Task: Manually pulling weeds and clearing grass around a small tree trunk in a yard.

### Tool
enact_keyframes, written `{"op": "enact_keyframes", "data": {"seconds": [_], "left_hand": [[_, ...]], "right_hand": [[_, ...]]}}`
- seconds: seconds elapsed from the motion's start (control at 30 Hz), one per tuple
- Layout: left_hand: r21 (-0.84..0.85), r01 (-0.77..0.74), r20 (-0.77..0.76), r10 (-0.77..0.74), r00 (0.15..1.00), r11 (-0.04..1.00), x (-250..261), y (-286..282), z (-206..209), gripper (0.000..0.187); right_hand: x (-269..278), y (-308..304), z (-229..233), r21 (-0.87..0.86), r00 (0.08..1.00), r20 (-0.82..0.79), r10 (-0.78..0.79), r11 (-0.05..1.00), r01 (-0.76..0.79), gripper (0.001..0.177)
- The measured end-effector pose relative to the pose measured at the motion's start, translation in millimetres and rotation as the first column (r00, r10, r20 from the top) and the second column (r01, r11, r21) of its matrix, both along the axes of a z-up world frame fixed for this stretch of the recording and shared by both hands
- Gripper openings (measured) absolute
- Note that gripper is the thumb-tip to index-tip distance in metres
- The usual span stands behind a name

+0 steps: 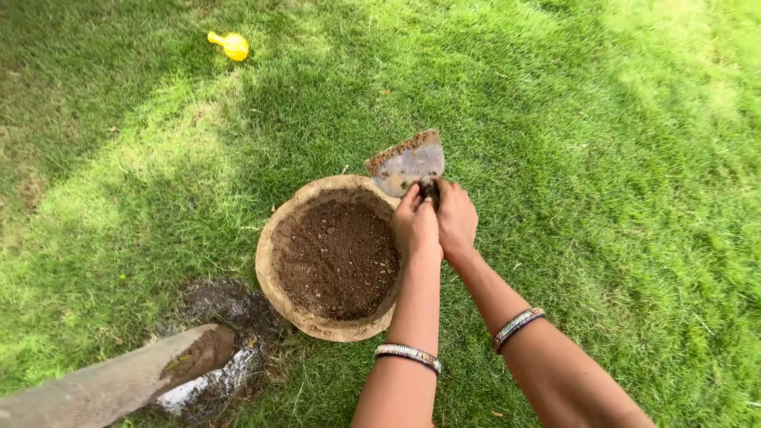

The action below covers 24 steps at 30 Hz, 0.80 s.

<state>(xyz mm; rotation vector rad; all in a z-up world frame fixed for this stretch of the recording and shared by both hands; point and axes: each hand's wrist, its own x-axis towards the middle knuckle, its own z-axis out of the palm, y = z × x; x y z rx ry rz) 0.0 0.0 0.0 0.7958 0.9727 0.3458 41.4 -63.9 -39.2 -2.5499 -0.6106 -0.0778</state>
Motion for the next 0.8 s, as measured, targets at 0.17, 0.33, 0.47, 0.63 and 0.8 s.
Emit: {"op": "enact_keyframes", "data": {"seconds": [0.17,0.33,0.47,0.63,0.8], "left_hand": [[-0.063,-0.086,0.064,0.090,0.994,0.994,-0.1,-2.4,-33.4,0.054],[-0.005,-0.060,-0.141,0.059,0.988,0.998,-10.5,24.4,42.7,0.050],[0.024,-0.135,-0.031,0.136,0.990,0.991,16.9,42.8,71.0,0.050],[0.026,-0.176,0.034,0.175,0.984,0.984,54.6,43.9,114.6,0.048],[-0.029,-0.254,0.090,0.255,0.963,0.967,87.6,48.1,156.0,0.046]], "right_hand": [[-15.3,1.5,8.9,0.010,0.999,0.010,0.031,0.999,-0.031,0.039],[-19.6,33.8,57.0,-0.034,0.985,-0.172,-0.027,0.999,0.021,0.039],[5.1,54.3,94.9,0.110,0.992,-0.124,0.014,0.994,0.000,0.039],[44.2,54.4,146.7,0.112,0.997,-0.055,0.045,0.993,-0.038,0.039],[83.7,58.3,172.2,0.133,0.995,-0.038,0.097,0.987,-0.091,0.039]]}}
